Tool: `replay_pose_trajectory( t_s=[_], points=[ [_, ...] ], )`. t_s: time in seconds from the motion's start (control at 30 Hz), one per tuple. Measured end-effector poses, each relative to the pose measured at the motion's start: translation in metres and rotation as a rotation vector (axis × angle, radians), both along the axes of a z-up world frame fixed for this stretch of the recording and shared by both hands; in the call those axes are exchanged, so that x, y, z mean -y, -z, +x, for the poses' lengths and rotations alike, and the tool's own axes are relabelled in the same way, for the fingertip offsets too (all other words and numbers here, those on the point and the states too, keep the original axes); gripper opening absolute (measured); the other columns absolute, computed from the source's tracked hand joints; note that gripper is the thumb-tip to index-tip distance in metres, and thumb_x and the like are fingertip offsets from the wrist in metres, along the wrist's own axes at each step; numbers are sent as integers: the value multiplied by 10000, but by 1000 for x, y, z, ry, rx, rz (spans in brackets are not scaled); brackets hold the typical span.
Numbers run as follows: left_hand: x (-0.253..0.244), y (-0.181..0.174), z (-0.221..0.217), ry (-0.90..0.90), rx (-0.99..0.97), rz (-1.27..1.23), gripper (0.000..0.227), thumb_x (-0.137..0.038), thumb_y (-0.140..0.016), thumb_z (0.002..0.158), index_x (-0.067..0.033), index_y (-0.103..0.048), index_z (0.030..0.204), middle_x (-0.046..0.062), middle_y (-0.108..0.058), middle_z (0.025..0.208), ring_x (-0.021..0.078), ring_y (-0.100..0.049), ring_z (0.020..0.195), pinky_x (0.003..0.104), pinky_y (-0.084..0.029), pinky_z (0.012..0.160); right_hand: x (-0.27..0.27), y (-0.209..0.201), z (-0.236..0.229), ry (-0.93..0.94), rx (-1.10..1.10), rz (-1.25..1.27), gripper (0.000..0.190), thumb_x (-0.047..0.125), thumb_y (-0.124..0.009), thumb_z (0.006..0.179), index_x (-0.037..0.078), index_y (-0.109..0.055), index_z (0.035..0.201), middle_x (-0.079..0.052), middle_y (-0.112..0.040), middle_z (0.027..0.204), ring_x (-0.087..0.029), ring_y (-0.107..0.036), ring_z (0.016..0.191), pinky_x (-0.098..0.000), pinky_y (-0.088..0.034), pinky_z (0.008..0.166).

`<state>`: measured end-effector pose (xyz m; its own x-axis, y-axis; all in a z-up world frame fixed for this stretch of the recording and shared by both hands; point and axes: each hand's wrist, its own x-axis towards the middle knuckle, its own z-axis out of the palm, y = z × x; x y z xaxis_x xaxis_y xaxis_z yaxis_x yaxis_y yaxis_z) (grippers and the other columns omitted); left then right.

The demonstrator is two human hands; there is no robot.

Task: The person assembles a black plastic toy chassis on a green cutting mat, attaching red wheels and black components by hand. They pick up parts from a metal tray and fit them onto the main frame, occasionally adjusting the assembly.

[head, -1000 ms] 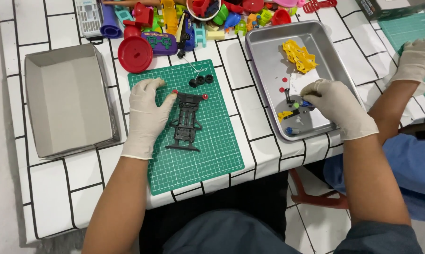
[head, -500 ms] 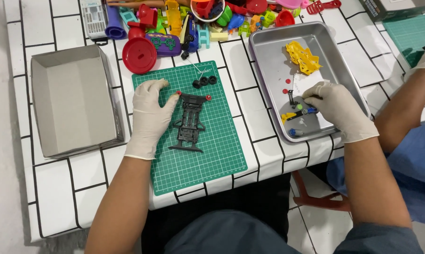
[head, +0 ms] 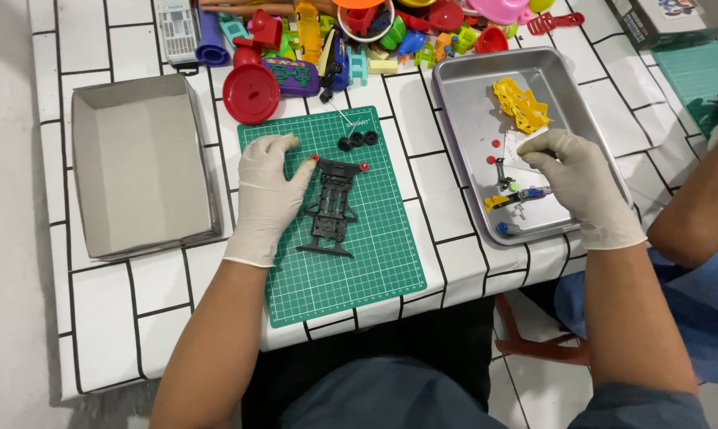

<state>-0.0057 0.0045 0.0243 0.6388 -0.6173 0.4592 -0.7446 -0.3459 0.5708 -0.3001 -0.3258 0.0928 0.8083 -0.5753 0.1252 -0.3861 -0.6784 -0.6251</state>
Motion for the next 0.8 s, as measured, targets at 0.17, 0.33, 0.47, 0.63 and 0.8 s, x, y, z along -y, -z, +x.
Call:
replay_pose_trajectory(
  t_s=[0.17,0.33,0.47,0.63,0.8],
  points=[
    [1,-6,-3,1,32,-52,347,-300,-708,935,-30,-681,1151,151,-670,1143,346,-580,1100,479,-440,974,-46,-20,22,-64,218,89,131,-60,-702,972,64,-694,1015,-66,-699,1061,-167,-650,1051,-282,-534,967],
    [2,-22,-10,104,150,-285,322,-343,-640,996,-37,-659,1096,118,-672,1091,316,-610,1050,448,-440,938,-97,-26,64,-286,399,-18,83,-70,-662,1036,9,-651,1014,-93,-673,993,-198,-634,966,-318,-535,928],
    [9,-22,-18,159,237,-557,247,-365,-744,922,-181,-677,1072,-12,-669,1060,237,-625,1079,415,-456,1025,-136,-10,115,-265,531,132,72,39,-804,940,44,-758,995,-76,-682,882,-144,-604,845,-284,-523,871],
    [13,-26,-23,194,252,-680,204,-314,-735,924,-161,-687,1050,-29,-700,1050,227,-659,1045,408,-470,1026,-168,13,171,-371,585,255,49,44,-767,961,18,-743,994,-101,-694,913,-157,-641,837,-315,-553,831],
    [10,-21,-12,130,219,-680,181,-240,-780,893,-150,-704,1031,-30,-721,1013,195,-680,974,376,-493,989,-168,43,198,-389,609,403,46,35,-732,979,-5,-719,996,-106,-686,935,-148,-647,848,-317,-562,831]
  ],
)
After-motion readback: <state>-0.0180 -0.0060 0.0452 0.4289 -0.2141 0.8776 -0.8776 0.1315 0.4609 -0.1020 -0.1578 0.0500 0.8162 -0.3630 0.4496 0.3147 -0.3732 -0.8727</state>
